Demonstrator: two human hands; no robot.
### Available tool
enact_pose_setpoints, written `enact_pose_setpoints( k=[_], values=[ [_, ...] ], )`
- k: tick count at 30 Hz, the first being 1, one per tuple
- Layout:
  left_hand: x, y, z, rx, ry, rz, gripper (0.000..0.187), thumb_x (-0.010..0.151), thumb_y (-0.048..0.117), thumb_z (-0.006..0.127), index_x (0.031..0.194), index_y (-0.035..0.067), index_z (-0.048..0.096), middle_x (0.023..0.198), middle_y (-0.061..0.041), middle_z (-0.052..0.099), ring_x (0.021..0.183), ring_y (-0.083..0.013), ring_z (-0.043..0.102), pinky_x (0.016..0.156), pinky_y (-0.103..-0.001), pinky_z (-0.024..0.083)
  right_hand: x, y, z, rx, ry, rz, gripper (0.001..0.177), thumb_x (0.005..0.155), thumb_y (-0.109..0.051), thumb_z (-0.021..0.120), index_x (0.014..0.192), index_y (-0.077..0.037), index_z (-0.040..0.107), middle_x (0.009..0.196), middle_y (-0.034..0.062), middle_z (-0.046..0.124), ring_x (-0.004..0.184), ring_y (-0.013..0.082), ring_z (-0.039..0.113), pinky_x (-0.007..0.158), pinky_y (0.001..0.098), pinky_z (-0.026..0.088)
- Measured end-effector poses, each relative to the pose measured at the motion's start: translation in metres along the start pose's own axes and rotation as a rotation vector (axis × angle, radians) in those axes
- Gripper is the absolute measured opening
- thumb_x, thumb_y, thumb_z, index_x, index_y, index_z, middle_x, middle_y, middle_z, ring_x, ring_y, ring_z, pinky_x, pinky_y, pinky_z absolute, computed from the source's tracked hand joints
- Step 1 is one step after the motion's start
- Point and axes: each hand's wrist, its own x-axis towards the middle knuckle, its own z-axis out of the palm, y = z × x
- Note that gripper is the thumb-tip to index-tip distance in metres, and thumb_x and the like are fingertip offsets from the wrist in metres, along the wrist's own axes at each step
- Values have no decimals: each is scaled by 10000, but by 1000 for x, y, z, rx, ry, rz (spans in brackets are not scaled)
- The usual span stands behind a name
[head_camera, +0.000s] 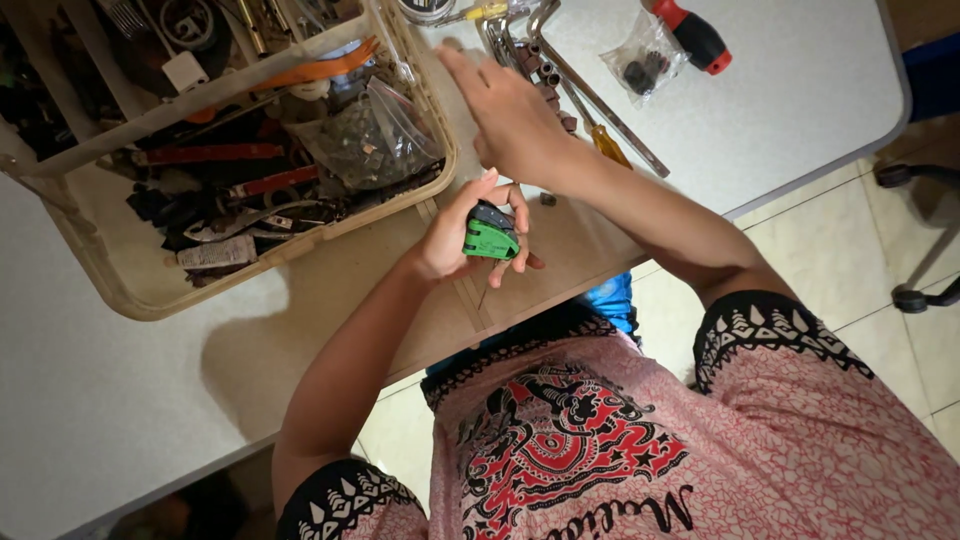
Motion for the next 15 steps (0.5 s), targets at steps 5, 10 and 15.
enact_pose_setpoints(
  k=[5,10,15],
  values=[
    [-2,-5,-7,23,10,-6,687,1062,615,319,998,-12,590,747,-221,659,658,-299,697,504,-350,574,13,3,18,-25,-179,209,967,729,88,737,1569,-50,278,1179,330,577,1060,522,627,881,539,535],
    [-1,-14,-8,-29,10,19,668,1078,599,357,998,-17,604,798,-162,631,728,-300,715,510,-371,590,19,10,38,-94,-138,252,974,732,-74,846,1501,71,266,1143,421,537,930,544,631,789,527,551],
    [-2,-15,-8,5,-3,25,655,1070,603,367,996,-6,598,773,-174,642,712,-274,711,444,-332,551,17,35,47,-26,-48,172,860,692,-77,838,1403,94,386,972,283,642,927,484,661,821,554,545]
  ],
)
